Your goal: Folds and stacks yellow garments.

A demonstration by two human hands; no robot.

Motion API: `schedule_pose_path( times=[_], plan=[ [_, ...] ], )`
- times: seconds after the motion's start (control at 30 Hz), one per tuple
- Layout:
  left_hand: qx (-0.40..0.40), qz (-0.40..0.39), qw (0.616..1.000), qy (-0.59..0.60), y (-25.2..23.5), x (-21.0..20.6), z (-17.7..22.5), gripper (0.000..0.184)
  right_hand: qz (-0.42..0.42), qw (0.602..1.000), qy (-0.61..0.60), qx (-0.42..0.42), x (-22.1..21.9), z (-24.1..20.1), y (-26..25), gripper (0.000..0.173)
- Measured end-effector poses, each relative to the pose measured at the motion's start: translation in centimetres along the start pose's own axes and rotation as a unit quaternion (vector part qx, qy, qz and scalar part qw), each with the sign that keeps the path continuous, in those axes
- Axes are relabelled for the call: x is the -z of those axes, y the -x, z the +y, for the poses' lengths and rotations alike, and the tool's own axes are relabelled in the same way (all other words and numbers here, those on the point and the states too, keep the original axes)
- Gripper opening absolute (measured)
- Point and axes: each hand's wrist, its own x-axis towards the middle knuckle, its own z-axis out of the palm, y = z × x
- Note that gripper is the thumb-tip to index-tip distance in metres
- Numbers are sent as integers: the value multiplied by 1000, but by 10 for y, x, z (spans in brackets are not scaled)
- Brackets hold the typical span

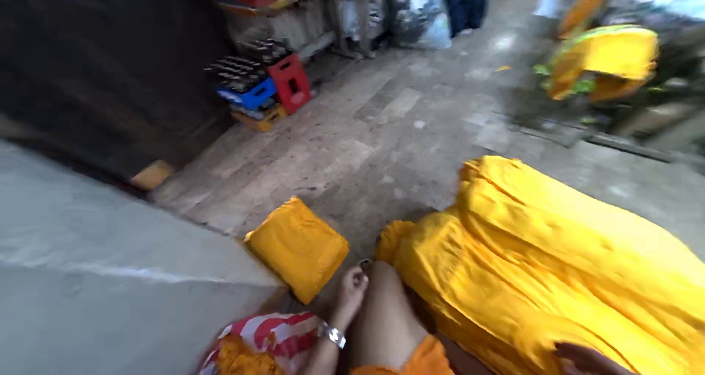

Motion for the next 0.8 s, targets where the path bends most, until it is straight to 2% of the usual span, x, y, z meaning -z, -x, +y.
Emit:
schedule_pose_path(
  times=[0.03,0.07,0.13,0.2,0.27,0.3,0.37,0.43,0.47,0.53,0.63,0.7,0.77,0.8],
  plan=[
    [-44,-27,999,-4,-9,-2,38,38,28,996,-1,82,-4,36,6,41],
    [-89,-61,994,-11,-14,-7,71,38,65,993,-25,100,-12,60,12,42],
    [-188,-147,970,-45,-15,-28,123,35,118,988,-77,66,-27,86,22,38],
    [-263,-249,928,-84,-1,-62,151,37,132,985,-112,24,-37,94,31,36],
    [-302,-325,883,-157,21,-107,155,47,149,982,-120,4,-46,95,37,34],
    [-308,-337,865,-206,34,-130,151,52,172,979,-112,10,-50,96,38,34],
    [-305,-305,858,-279,53,-165,141,54,229,969,-92,33,-57,98,37,33],
    [-292,-273,872,-284,59,-173,135,54,252,962,-99,45,-54,94,32,34],
    [-288,-281,874,-274,60,-168,135,55,239,962,-131,37,-50,90,30,34],
    [-297,-310,867,-251,61,-149,145,54,162,949,-270,7,-41,75,26,38],
    [-353,-340,843,-221,67,-127,168,50,45,891,-451,-36,-37,46,15,43],
    [-373,-374,811,-252,71,-126,182,67,-31,870,-492,-33,-53,31,0,48],
    [-359,-418,766,-330,73,-135,195,85,-82,853,-515,-7,-71,15,-12,38],
    [-364,-418,758,-343,72,-141,201,79,-82,839,-537,12,-71,9,-12,30]
  ],
)
